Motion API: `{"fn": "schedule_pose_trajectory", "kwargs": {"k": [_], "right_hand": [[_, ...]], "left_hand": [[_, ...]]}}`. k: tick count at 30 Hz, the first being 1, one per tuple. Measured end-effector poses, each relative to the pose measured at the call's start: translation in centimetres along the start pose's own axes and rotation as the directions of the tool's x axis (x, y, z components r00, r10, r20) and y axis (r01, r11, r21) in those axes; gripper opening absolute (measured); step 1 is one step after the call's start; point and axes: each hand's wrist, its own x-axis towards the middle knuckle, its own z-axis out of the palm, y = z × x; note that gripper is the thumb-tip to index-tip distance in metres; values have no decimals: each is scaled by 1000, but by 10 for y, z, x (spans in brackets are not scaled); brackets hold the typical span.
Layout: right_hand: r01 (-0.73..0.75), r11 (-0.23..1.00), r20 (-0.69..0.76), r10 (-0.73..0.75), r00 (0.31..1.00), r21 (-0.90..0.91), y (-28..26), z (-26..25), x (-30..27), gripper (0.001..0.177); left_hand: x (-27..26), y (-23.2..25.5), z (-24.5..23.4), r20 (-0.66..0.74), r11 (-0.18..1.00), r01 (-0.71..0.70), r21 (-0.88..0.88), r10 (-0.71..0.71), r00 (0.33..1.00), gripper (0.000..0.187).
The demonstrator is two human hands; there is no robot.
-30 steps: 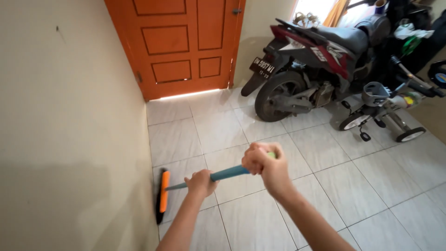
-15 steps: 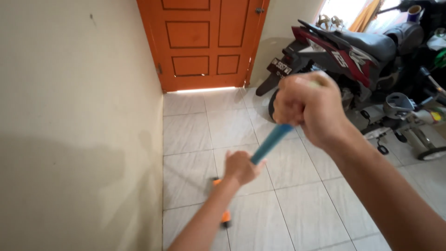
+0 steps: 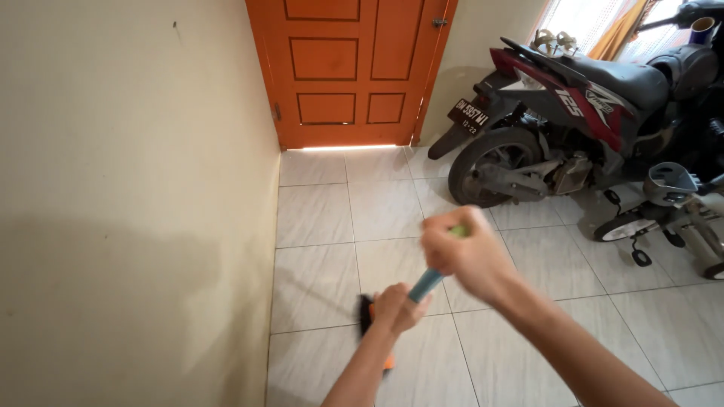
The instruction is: Sweeping the tiled floor of a room using a long-handled broom.
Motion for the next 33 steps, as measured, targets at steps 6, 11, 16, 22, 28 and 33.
{"fn": "schedule_pose_trajectory", "kwargs": {"k": [6,11,16,22,28,33], "right_hand": [[191,981,103,-192,976,16,-54,-39,10,29],[166,909,-59,-155,986,382,-35,-47,1,30],[48,813,-25,-42,999,581,27,-30,-32,37],[-81,947,-3,86,996,312,6,-61,-49,35],[-189,956,-4,193,981,-224,-27,-36,-34,36],[185,964,-64,-176,982,192,-55,-73,33,33]], "left_hand": [[1,66,-55,-38,994,-43,97,47,998,62],[-13,26,-73,-57,966,23,257,-9,998,61],[-31,-45,-15,75,902,123,415,-169,983,57],[-24,24,64,168,988,43,148,-68,984,50],[-1,76,42,142,999,-26,23,23,990,54],[75,88,-48,54,966,-212,148,206,977,38]]}}
